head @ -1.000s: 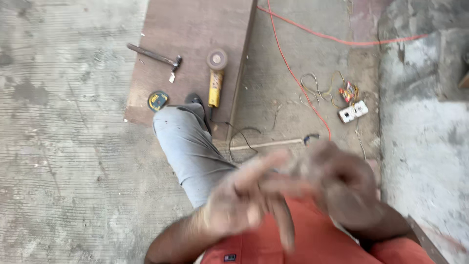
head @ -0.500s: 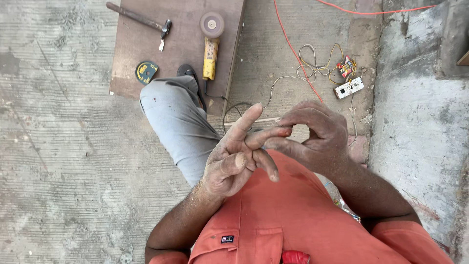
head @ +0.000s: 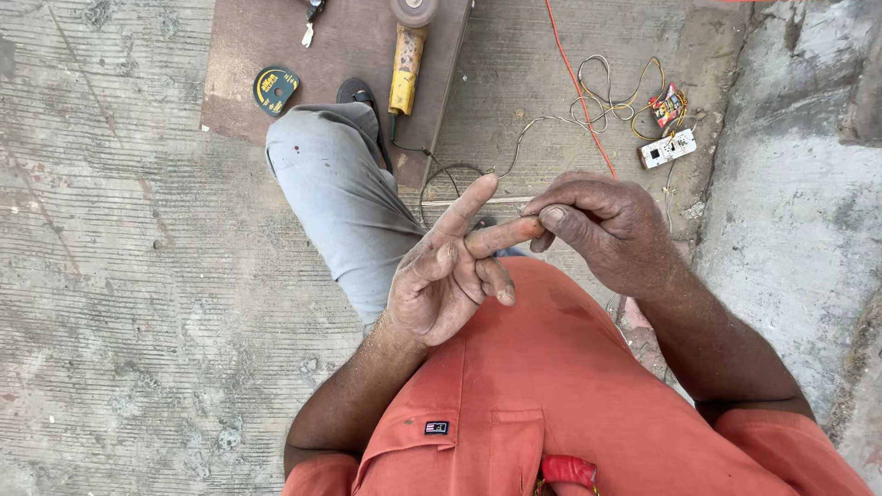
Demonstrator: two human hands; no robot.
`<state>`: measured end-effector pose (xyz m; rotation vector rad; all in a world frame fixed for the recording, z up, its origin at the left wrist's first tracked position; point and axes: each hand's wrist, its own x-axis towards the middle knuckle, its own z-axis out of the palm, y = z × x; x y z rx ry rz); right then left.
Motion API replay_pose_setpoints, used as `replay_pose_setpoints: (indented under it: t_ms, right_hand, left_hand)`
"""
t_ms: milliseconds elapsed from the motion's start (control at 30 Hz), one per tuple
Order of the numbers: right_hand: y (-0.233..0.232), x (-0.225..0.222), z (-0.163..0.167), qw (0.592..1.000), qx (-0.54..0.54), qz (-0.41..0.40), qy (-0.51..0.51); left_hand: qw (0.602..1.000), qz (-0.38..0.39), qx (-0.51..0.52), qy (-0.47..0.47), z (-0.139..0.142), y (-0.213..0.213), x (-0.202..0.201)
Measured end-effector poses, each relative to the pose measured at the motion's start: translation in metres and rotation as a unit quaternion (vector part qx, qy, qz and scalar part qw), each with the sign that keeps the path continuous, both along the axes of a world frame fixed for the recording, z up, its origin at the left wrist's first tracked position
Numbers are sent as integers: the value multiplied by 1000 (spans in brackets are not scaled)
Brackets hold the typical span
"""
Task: The person uses an angle grinder to smooth the edges of a wooden box. They then remove the grinding disc, retrieve a new disc, and install it onto the grinder before resuming the grinding task.
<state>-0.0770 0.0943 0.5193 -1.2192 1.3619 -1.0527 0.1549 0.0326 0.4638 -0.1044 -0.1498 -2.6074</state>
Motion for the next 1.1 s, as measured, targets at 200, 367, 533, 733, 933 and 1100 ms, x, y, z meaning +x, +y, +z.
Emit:
replay_pose_setpoints:
  t_ms: [200, 367, 533, 733, 933, 1100]
  right_hand:
    - [5, 0, -8, 1000, 2, -15, -24]
    - [8, 2, -10, 999, -3, -24, -24]
    - [11, 1, -13, 999, -13, -22, -19]
    - [18, 3, -18, 996, -13, -31, -87]
    - [21, 3, -21, 994, -20, -41, -96]
    - [24, 5, -20, 994, -59, -54, -68]
  left_hand:
    - [1000, -4, 15, 7, -2, 2, -1]
    - [1000, -5, 24, 14, -3, 1, -3]
    - [999, -9, 33, 17, -4, 2, -4]
    - [999, -1, 35, 18, -5, 4, -5]
    - [996, -13, 81, 23, -2, 8, -5]
    - [994, -4, 96, 42, 3, 10, -7]
